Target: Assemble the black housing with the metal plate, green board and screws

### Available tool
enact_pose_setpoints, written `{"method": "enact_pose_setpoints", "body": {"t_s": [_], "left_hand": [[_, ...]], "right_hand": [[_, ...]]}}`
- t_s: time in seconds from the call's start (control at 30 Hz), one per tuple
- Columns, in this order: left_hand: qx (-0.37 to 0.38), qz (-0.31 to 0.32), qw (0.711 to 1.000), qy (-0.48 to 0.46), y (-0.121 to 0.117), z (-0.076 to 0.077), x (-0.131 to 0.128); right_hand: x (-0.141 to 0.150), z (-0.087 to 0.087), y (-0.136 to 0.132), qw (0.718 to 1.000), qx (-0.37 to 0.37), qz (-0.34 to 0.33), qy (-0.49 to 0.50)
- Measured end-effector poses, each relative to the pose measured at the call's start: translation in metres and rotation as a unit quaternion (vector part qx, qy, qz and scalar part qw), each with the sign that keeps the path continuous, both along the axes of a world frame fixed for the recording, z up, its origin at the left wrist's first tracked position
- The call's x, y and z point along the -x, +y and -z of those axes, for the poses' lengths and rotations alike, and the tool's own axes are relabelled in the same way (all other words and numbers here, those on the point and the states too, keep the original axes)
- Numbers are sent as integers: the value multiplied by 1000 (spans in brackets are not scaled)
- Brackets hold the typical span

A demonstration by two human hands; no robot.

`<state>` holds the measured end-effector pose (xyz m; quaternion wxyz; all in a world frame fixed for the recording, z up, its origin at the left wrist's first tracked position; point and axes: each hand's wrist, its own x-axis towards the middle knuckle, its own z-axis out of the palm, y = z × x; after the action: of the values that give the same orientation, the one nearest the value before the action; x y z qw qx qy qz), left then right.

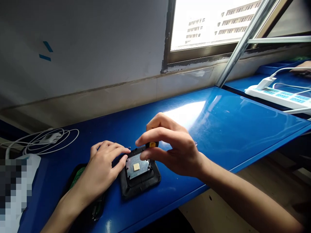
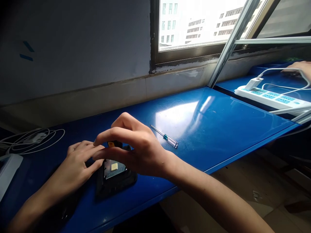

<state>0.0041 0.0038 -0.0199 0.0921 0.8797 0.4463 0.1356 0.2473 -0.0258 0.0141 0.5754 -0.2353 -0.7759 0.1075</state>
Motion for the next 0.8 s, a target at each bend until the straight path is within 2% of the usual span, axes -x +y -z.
{"method": "enact_pose_setpoints", "body": {"t_s": [0.17,0.33,0.47,0.63,0.8], "left_hand": [[-4,21,1000,-12,-1,3,-1],[2,8,1000,-12,0,-1,-1],[14,21,999,-21,1,-1,0],[16,22,999,-39,3,0,-1],[-15,2,998,-54,2,1,-1]], "right_hand": [[-4,-2,-5,997,21,-68,-26],[-5,-4,-5,999,19,-26,-20],[-4,-3,-5,1000,0,22,-14],[-8,-6,-11,997,53,-5,-48],[-10,-8,-11,997,46,-29,-52]]}}
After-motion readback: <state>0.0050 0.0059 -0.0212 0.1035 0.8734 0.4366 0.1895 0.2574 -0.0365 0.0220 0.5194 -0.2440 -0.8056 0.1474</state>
